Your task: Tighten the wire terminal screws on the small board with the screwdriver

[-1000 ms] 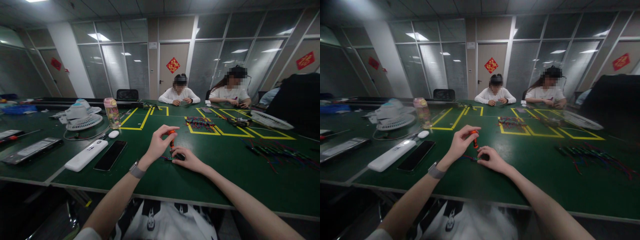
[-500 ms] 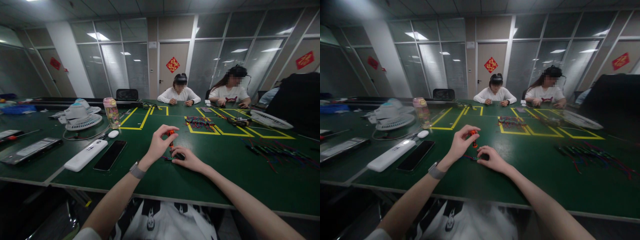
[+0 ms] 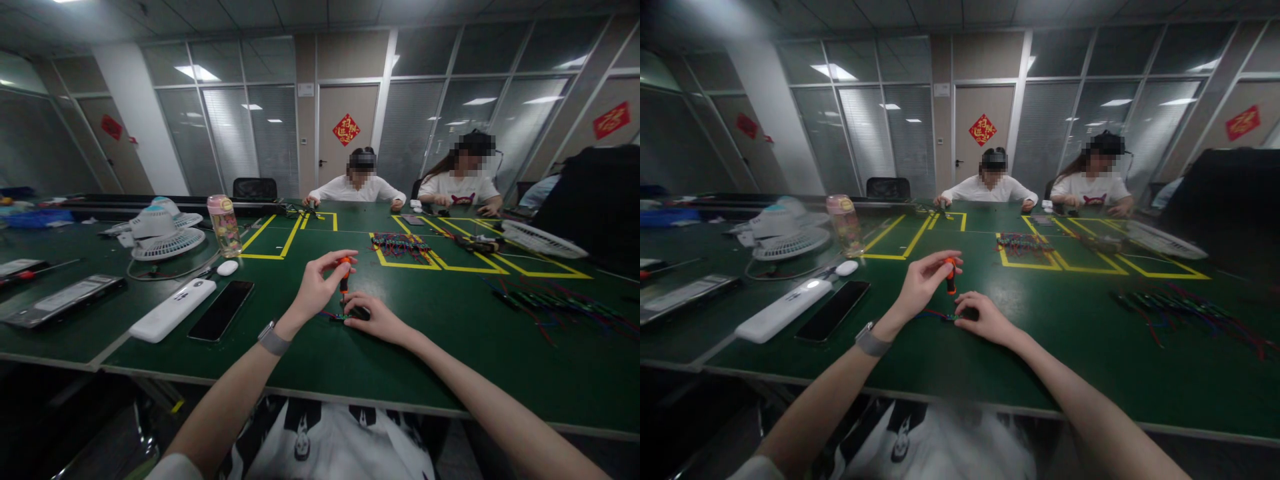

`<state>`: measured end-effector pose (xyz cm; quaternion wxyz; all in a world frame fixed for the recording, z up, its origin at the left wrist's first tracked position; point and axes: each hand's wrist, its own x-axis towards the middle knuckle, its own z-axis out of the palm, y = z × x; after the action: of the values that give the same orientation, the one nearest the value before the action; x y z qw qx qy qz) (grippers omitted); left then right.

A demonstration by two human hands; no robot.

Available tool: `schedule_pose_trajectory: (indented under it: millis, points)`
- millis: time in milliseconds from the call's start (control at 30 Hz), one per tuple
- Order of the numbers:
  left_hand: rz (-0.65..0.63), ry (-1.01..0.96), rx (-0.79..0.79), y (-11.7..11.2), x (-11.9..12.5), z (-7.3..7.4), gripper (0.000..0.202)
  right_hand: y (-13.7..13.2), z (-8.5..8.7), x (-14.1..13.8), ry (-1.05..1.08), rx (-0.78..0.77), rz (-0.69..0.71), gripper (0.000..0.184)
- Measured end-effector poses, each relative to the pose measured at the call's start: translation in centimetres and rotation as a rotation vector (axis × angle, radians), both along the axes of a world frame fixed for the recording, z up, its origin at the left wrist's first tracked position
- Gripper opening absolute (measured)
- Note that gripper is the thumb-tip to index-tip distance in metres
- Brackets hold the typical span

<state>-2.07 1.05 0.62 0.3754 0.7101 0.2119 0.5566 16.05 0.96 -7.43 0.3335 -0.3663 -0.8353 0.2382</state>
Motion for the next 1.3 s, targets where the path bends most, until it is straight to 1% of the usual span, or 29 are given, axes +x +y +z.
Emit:
schedule_pose_trajectory:
  millis: [67, 133, 167, 267, 300, 333, 367, 400, 500, 533, 567, 600, 633, 700, 767, 800, 833, 867, 900, 1000, 1033, 1067, 1100, 1133, 1233, 1300]
  points:
    - [0.051, 0.02, 0.051, 0.05, 0.06, -0.03, 0.023, -0.01, 0.02, 0.0, -0.002, 0.003, 0.003, 0.008]
    - [0.128, 0.058, 0.125, 0.0, 0.15, -0.1, 0.019, -0.03, 0.03, -0.01, -0.007, 0.006, 0.0, 0.008]
    - [0.188, 0.082, 0.173, -0.07, 0.18, -0.15, 0.018, -0.05, 0.03, -0.01, -0.008, 0.007, -0.002, 0.008]
    - [0.419, 0.173, 0.321, -0.41, 0.18, -0.4, 0.019, -0.07, -0.01, 0.01, -0.006, 0.004, -0.007, 0.007]
    - [0.469, 0.2, 0.359, -0.52, 0.15, -0.49, 0.021, -0.06, -0.03, 0.02, -0.005, 0.002, -0.007, 0.007]
    - [0.476, 0.219, 0.385, -0.61, 0.13, -0.56, 0.025, -0.04, -0.06, 0.03, -0.004, 0.001, -0.008, 0.007]
    - [0.451, 0.217, 0.395, -0.66, 0.12, -0.61, 0.028, -0.02, -0.09, 0.05, -0.004, 0.001, -0.008, 0.007]
    - [0.397, 0.202, 0.385, -0.66, 0.14, -0.64, 0.03, 0.0, -0.12, 0.06, -0.003, 0.001, -0.007, 0.008]
    - [0.185, 0.117, 0.267, -0.51, 0.32, -0.58, 0.029, 0.06, -0.16, 0.06, -0.003, 0.006, -0.005, 0.008]
    - [0.142, 0.094, 0.226, -0.45, 0.41, -0.54, 0.027, 0.07, -0.15, 0.06, -0.004, 0.007, -0.005, 0.008]
    - [0.126, 0.078, 0.201, -0.4, 0.48, -0.51, 0.024, 0.07, -0.13, 0.04, -0.005, 0.008, -0.005, 0.008]
    - [0.139, 0.067, 0.197, -0.38, 0.55, -0.5, 0.021, 0.06, -0.11, 0.02, -0.005, 0.008, -0.007, 0.008]
    - [0.18, 0.065, 0.211, -0.38, 0.58, -0.49, 0.016, 0.04, -0.08, 0.01, -0.005, 0.007, -0.008, 0.008]
    - [0.312, 0.088, 0.27, -0.45, 0.54, -0.52, 0.01, 0.0, -0.03, -0.03, -0.005, 0.005, -0.01, 0.008]
    - [0.451, 0.143, 0.337, -0.52, 0.4, -0.57, 0.013, -0.02, -0.02, -0.05, -0.004, 0.006, -0.011, 0.008]
    - [0.493, 0.171, 0.362, -0.52, 0.32, -0.6, 0.016, -0.02, -0.03, -0.06, -0.003, 0.007, -0.011, 0.008]
    - [0.503, 0.189, 0.378, -0.5, 0.25, -0.62, 0.02, -0.02, -0.05, -0.06, -0.001, 0.008, -0.01, 0.008]
    - [0.476, 0.193, 0.378, -0.44, 0.2, -0.64, 0.025, -0.01, -0.07, -0.05, 0.002, 0.01, -0.009, 0.008]
    - [0.414, 0.18, 0.359, -0.37, 0.18, -0.66, 0.028, 0.0, -0.1, -0.05, 0.003, 0.012, -0.007, 0.008]
    - [0.168, 0.09, 0.225, -0.13, 0.29, -0.63, 0.031, 0.03, -0.14, -0.03, 0.001, 0.013, -0.004, 0.008]
    - [0.118, 0.064, 0.187, -0.09, 0.35, -0.59, 0.031, 0.03, -0.14, -0.03, -0.001, 0.012, -0.005, 0.008]
    - [0.095, 0.048, 0.168, -0.07, 0.4, -0.53, 0.03, 0.04, -0.14, -0.03, -0.002, 0.012, -0.004, 0.007]
    - [0.102, 0.041, 0.169, -0.06, 0.44, -0.45, 0.027, 0.04, -0.13, -0.02, -0.003, 0.011, -0.002, 0.007]
    - [0.134, 0.045, 0.19, -0.07, 0.44, -0.37, 0.024, 0.04, -0.13, -0.02, -0.002, 0.011, -0.001, 0.008]
    - [0.318, 0.122, 0.339, -0.12, 0.22, -0.13, 0.014, 0.02, -0.11, -0.03, 0.003, 0.012, -0.005, 0.008]
    - [0.431, 0.206, 0.45, -0.19, -0.01, 0.0, 0.013, 0.0, -0.11, -0.04, 0.003, 0.009, -0.011, 0.007]
